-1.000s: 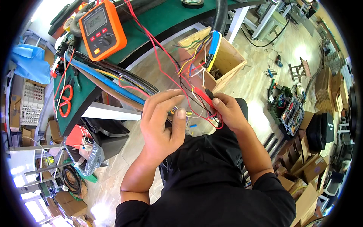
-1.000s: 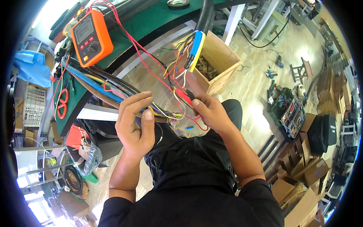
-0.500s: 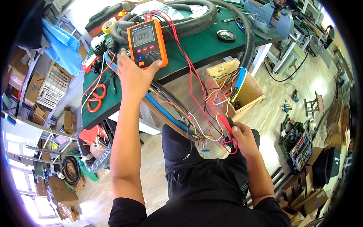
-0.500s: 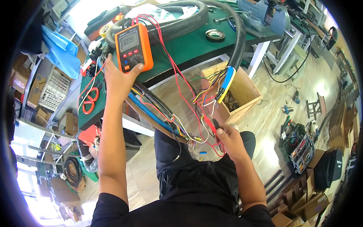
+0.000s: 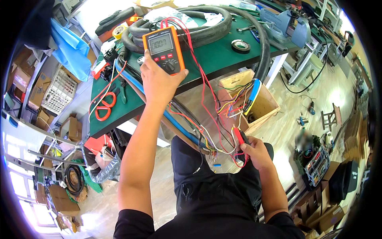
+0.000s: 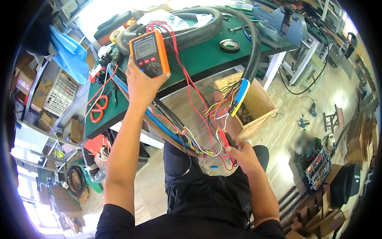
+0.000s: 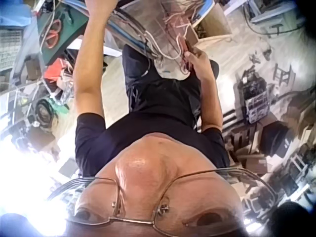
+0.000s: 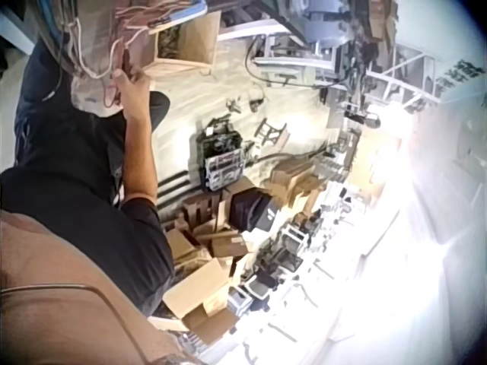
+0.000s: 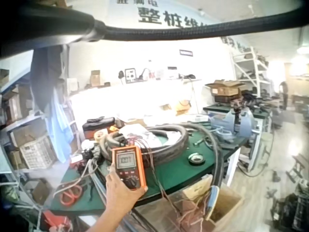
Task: The person touches a red testing probe to various wires in a large cable harness while observing a digital multimeter. They move the probe from wire to wire by hand and occasionally interact with the multimeter buttons.
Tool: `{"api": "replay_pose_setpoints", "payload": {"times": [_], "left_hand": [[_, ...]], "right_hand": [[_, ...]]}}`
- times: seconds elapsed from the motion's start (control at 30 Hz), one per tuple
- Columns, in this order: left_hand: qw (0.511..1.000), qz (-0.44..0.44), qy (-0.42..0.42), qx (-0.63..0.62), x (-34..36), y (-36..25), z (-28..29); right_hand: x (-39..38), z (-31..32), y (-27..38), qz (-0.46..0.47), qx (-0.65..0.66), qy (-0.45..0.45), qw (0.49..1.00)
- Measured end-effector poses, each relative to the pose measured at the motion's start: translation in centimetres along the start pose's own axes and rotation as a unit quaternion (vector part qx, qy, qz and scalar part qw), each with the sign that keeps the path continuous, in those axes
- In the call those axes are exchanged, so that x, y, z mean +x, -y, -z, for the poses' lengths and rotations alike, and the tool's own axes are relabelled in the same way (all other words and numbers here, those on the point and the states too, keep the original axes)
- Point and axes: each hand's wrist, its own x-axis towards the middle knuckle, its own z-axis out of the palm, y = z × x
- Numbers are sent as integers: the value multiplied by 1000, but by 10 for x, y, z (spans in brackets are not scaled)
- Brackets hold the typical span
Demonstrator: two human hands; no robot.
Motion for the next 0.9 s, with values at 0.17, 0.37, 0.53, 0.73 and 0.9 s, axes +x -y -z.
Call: {"api": "replay_pose_setpoints", "payload": {"times": [0.17,0.37,0.53,0.73,0.9], "left_hand": [[1000,2,-3,19,2,-1,-7],[997,-72,-11,22,3,11,-3],[987,-143,-72,-11,-37,-21,23],[951,-112,81,-276,-105,-41,34],[841,21,346,-416,-170,-51,25]], "right_hand": [[-3,-13,9,21,-34,-17,999],[-4,-7,8,19,-82,-28,996],[1,3,-1,-19,-99,-14,995],[1,-2,4,-13,-75,4,997],[1,-6,13,-25,-68,16,997]]}}
